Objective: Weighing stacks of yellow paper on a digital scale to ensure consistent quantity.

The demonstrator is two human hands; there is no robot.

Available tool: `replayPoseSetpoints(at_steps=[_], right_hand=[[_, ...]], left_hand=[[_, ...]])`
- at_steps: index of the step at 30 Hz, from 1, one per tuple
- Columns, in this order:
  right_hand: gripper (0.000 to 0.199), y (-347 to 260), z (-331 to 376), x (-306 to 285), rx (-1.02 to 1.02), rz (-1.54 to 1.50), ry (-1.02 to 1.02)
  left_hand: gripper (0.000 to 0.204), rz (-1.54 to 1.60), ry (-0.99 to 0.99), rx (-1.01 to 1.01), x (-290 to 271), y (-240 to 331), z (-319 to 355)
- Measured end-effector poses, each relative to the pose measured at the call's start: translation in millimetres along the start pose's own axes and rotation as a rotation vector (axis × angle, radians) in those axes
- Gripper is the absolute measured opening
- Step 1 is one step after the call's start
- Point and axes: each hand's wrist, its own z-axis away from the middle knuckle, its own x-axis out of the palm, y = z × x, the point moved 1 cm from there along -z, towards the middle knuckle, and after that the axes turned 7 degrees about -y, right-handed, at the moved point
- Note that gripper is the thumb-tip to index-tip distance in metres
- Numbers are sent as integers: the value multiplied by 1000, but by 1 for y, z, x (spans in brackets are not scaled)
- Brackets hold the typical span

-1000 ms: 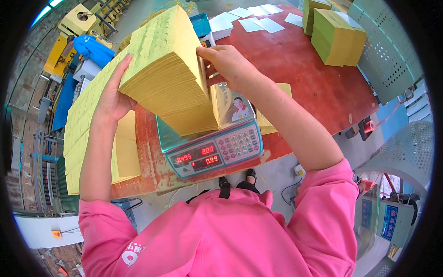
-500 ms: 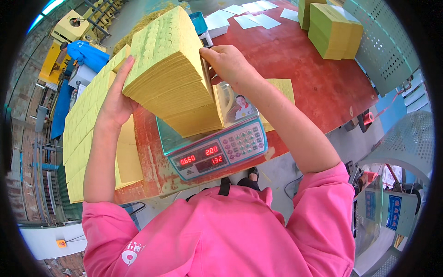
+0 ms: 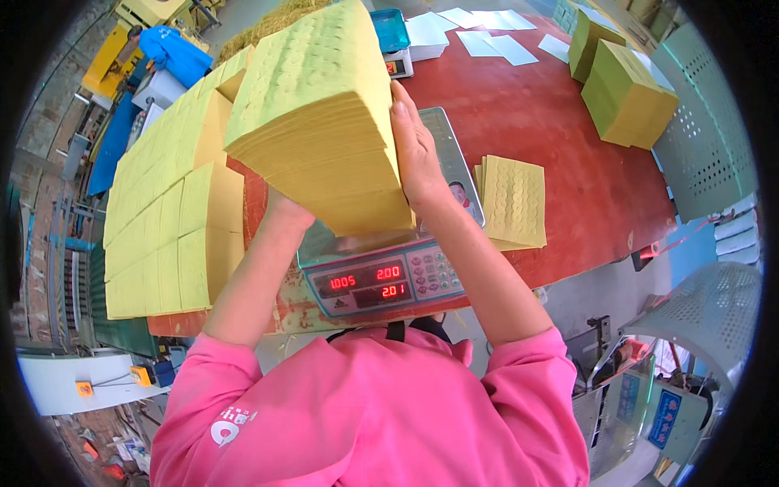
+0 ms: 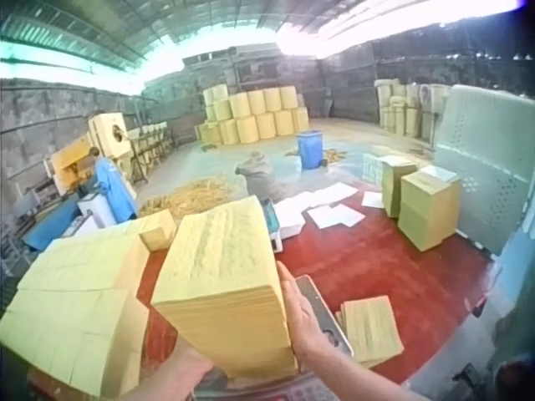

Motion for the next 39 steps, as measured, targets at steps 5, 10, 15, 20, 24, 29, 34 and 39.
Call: replayPoseSetpoints(at_steps=[5,10,15,20,24,29,34,39], right_hand=[[62,11,-46,-2,-49,5,-152],[63,2,-52,9,46,-87,-231],[76,3,-78,-25,-31,-17,-190],[68,-33,-51,21,-53,-4,-284],[68,-10,-59,9,-15,-124,-180],[65,-8,-60,-2,-57,-30,-177],[57,-26,-33,-49,-156,-68,-34],[38,-42,73,-110,-31,-81,100]], left_hand=[[43,129,-49,86,-10,-3,-24],[45,182,88,67,-9,9,-24],[54,187,174,80,21,52,-16],[64,106,11,170,25,57,-14],[53,48,61,236,34,51,-10],[68,-10,104,160,36,53,-11],[72,0,171,153,-4,61,25],[63,-300,286,12,-79,47,117]])
